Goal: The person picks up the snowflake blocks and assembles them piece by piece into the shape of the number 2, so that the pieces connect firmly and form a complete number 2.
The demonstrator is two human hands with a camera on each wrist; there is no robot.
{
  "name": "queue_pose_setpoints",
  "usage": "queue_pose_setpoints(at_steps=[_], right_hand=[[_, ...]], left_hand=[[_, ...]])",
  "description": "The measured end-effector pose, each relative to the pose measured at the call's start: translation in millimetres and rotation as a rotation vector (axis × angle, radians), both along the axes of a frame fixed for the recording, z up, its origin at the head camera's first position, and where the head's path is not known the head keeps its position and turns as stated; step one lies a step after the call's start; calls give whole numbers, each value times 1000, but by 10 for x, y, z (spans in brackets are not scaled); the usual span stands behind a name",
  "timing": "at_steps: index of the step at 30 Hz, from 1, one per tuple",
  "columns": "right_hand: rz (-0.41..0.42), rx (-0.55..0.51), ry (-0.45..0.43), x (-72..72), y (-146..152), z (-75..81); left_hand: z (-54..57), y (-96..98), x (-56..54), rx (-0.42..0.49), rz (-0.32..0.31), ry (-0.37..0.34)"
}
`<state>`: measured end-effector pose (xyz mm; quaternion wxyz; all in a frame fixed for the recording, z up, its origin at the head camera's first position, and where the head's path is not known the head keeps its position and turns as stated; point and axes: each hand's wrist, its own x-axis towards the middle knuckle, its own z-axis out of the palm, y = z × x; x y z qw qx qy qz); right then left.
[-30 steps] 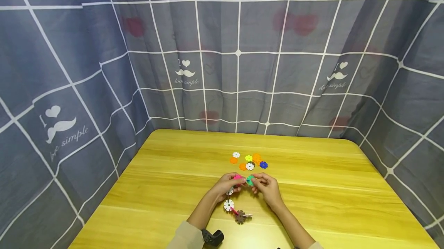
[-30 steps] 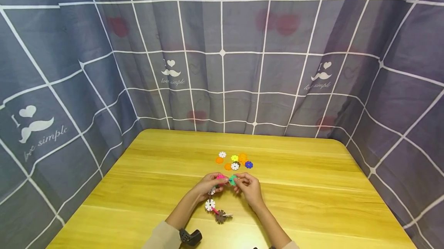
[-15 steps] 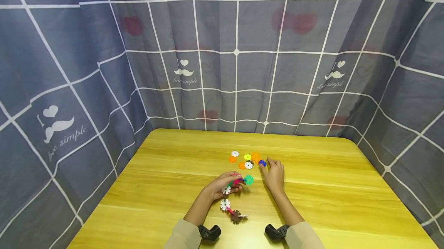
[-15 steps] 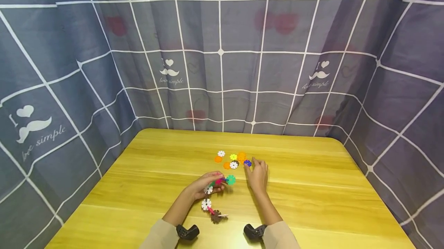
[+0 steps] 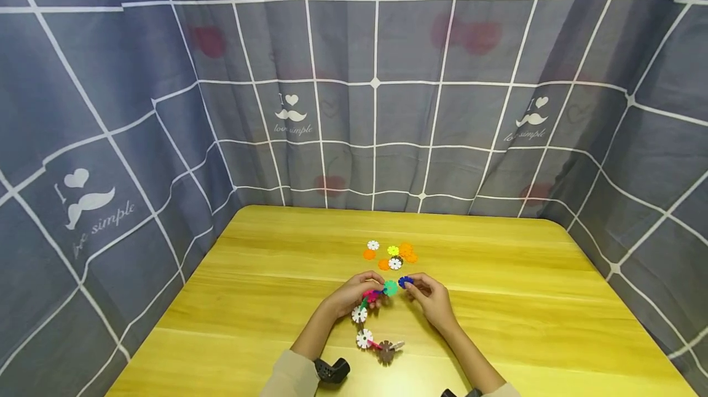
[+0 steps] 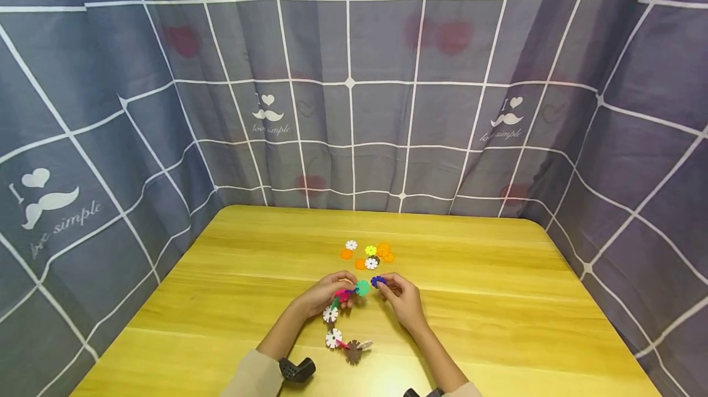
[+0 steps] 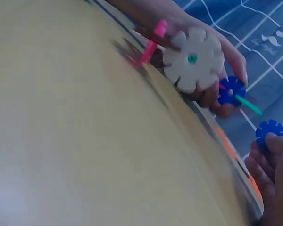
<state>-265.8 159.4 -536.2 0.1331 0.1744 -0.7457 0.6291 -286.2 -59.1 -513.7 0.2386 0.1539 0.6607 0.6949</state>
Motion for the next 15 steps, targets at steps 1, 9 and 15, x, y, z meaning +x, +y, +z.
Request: queue_pose_setpoints(at_steps=[1,9,15], right_hand=[[18,-7,11,37,-12,33],[112,24,95,195,-73,235],[161,19,154,191,-94,232]], left_hand=[[13,5,5,-1,5,-1],[19,32,24,-4,28,7],[-7,12,13,19,28,-23]])
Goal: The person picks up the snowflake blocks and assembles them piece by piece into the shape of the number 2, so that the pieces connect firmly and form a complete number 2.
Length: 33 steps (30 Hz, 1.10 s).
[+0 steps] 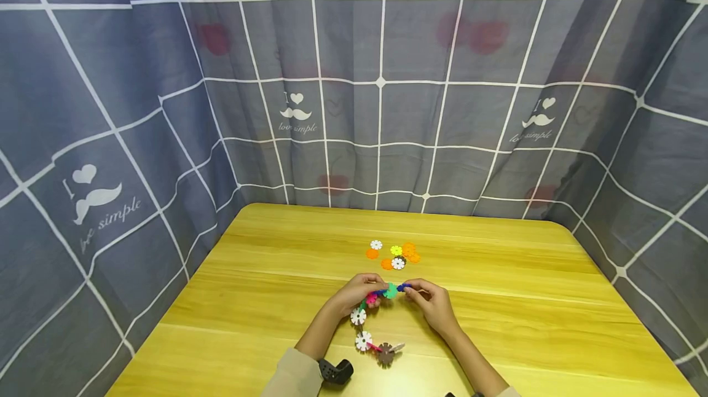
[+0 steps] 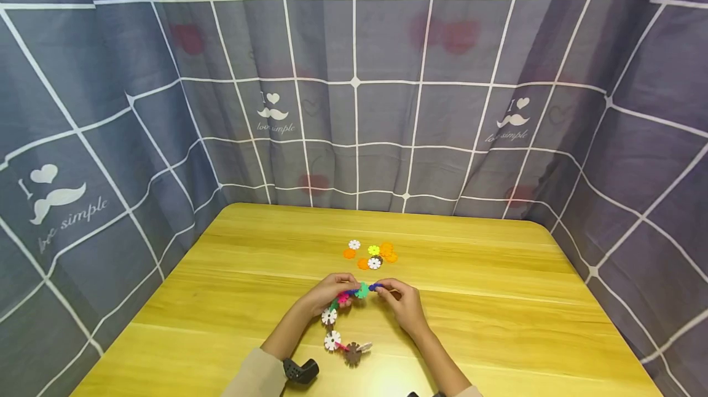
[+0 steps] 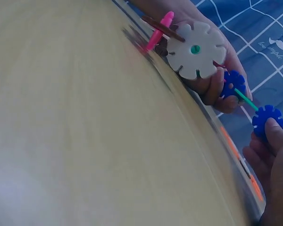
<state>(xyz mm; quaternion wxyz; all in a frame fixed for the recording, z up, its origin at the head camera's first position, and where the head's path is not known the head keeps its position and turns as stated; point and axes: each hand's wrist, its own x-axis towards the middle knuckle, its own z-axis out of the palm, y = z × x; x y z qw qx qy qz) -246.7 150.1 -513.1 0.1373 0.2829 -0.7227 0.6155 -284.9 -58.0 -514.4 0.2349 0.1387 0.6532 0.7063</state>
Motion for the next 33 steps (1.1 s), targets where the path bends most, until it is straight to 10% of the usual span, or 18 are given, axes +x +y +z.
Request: queue_pose_setpoints(at_steps=[10,33], right_hand=[[38,-77,-27,-19,-17,-26],[-85,103,253,11,-122,8]], left_hand=[[8,-3,-3,26,-21,-38],[55,21,13,-23,55,-31]])
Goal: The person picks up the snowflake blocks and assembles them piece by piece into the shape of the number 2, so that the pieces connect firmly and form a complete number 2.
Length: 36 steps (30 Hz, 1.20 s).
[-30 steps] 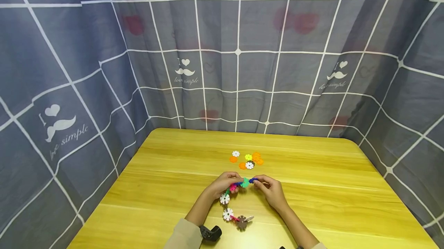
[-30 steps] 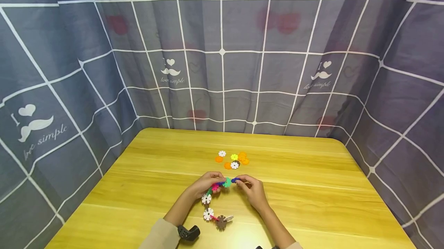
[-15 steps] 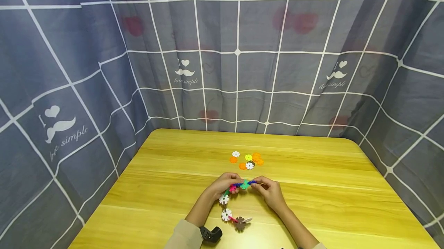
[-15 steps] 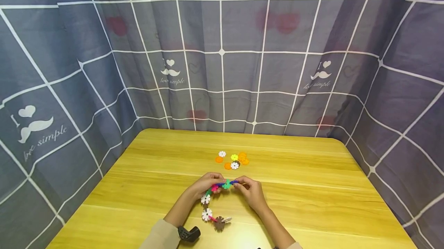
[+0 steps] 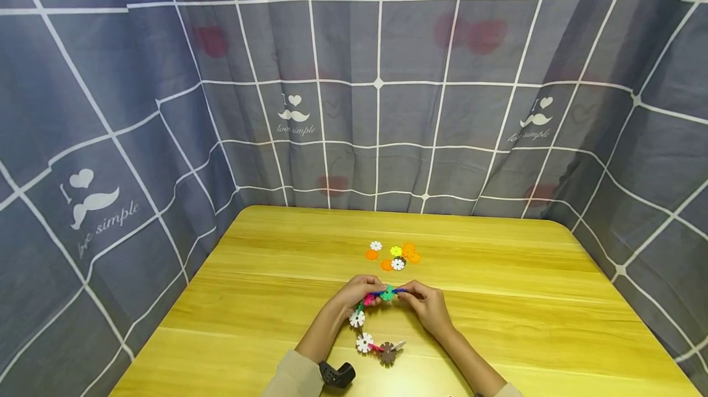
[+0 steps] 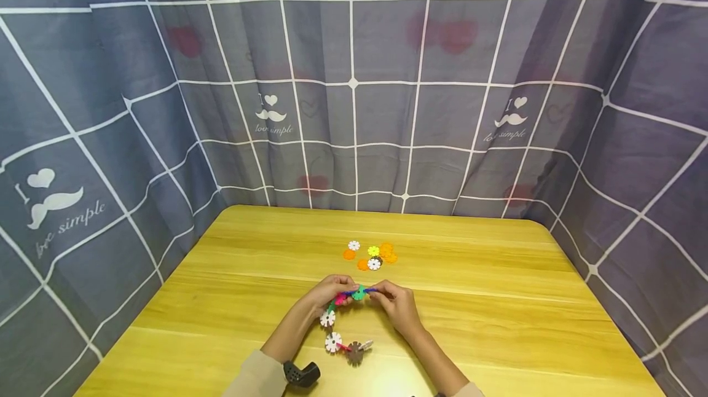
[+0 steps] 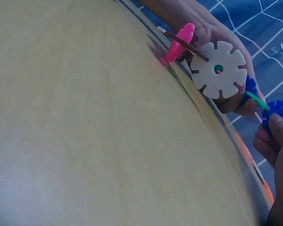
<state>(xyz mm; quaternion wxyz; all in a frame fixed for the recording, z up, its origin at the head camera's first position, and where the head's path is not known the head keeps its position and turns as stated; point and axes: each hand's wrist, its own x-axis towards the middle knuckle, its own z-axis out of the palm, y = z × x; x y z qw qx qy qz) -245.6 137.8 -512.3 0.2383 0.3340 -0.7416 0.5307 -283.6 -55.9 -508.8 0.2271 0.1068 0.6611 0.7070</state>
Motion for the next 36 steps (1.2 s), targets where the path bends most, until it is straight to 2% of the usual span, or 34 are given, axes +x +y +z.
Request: queue_pose_setpoints(at_steps=[6,10,15,18,23,30,32,36], right_hand=[[-37,41,51,15,-22,16],[-33,-10,-11,-11,-31,2],[-40,-148,-134,-52,-11,-31],[-56,-183,-146,-65,10,-37],[-57,-137,-90,-56,50,-27],[-73,-40,19,-24,68,-24],[-53,-2,33,-10,18,-25],[29,46,18,-87,-107,-142]], left_hand=[[-17,26,7,10,20,-13],[-22,19,7,20,14,-37],[-45,-40,-19,79,-48,-63],[-63,-86,-45,97,-78,-53],[-71,-115,-72,34,-111,-11],[-49,-121,-54,7,-134,-17],[-35,-144,-50,0,-147,-29],[-7,-208,-81,-16,-223,-58]])
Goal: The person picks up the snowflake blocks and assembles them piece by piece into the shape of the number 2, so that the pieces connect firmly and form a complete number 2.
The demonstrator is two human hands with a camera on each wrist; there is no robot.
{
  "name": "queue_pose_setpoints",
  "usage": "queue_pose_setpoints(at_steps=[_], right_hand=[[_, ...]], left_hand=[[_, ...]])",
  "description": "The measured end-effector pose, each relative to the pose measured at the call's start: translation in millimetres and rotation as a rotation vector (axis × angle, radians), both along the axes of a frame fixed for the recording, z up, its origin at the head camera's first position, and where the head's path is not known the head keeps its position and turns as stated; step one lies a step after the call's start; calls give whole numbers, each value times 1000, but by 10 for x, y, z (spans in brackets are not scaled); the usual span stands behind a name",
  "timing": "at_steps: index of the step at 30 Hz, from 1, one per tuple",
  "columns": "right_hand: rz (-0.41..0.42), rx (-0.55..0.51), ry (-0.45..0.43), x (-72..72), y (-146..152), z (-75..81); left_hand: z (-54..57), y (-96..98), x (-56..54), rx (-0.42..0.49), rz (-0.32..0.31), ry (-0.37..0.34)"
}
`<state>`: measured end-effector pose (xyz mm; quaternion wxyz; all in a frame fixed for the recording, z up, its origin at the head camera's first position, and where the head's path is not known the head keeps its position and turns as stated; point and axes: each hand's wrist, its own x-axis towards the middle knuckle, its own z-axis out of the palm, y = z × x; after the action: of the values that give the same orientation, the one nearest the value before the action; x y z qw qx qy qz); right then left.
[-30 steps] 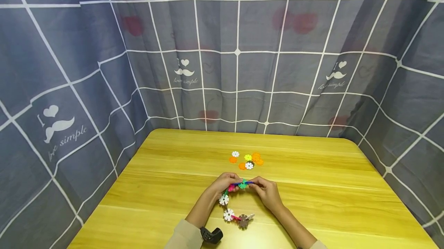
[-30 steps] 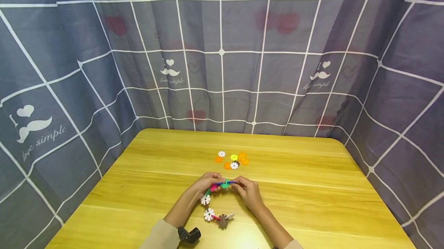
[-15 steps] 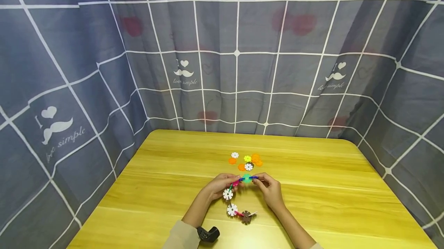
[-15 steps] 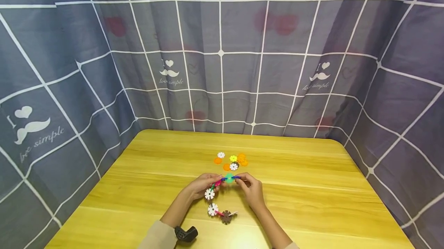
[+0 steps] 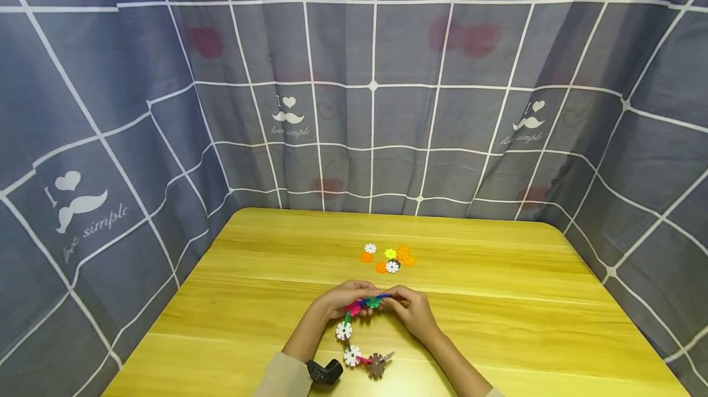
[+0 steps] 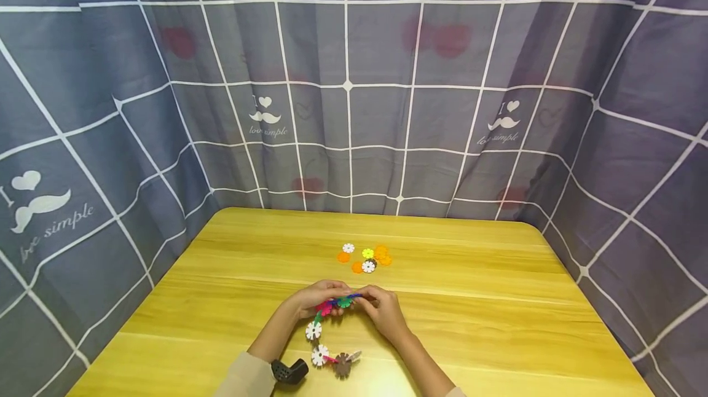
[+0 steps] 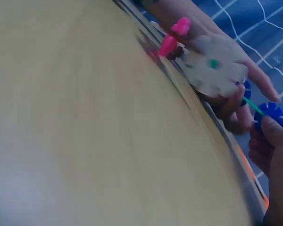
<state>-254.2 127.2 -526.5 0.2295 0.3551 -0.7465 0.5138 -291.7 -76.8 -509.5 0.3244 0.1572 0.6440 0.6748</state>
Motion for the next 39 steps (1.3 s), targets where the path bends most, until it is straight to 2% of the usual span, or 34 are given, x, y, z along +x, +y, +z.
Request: queue_pose_setpoints(at_steps=[2,3,5,7,9,11,14,16,19,21,24,27,30,33,39], right_hand=[[27,-26,-66,-72,-26,-82],[11,-47,-101,-117,-26,-111],[-81,-82,-164,-208,-13,-128],[-223,-88,-211,-310,1,-125],[-381,-17,-215,-411,3,-124],[-490,101,-206,-496,-6,-118],[-569,241,-178,-557,-19,-119],[-588,266,-161,-570,-16,-139],[-511,167,-182,-553,4,-152],[-396,50,-228,-511,19,-145],[-165,-173,-363,-398,32,-119],[-13,-361,-529,-272,63,-111],[23,-451,-650,-203,69,-94],[7,-464,-711,-178,70,-78],[3,-404,-726,-166,44,-50]], left_hand=[[-7,-42,-16,-16,-19,3],[-7,-61,-24,-23,-16,6],[-2,-88,-31,-40,5,18],[8,-99,-29,-50,22,19],[12,-97,-23,-48,25,6],[16,-94,-26,-42,12,-4],[-1,-86,-29,-27,-24,-12],[-17,-83,-32,-18,-45,-11],[-31,-91,-35,-7,-41,-15],[-27,-103,-38,-1,-27,-25],[-11,-123,-36,3,-18,-30],[1,-105,-30,-13,-9,-24],[8,-90,-24,-27,17,-9],[8,-62,-19,-41,31,14],[21,-46,-16,-65,41,47]])
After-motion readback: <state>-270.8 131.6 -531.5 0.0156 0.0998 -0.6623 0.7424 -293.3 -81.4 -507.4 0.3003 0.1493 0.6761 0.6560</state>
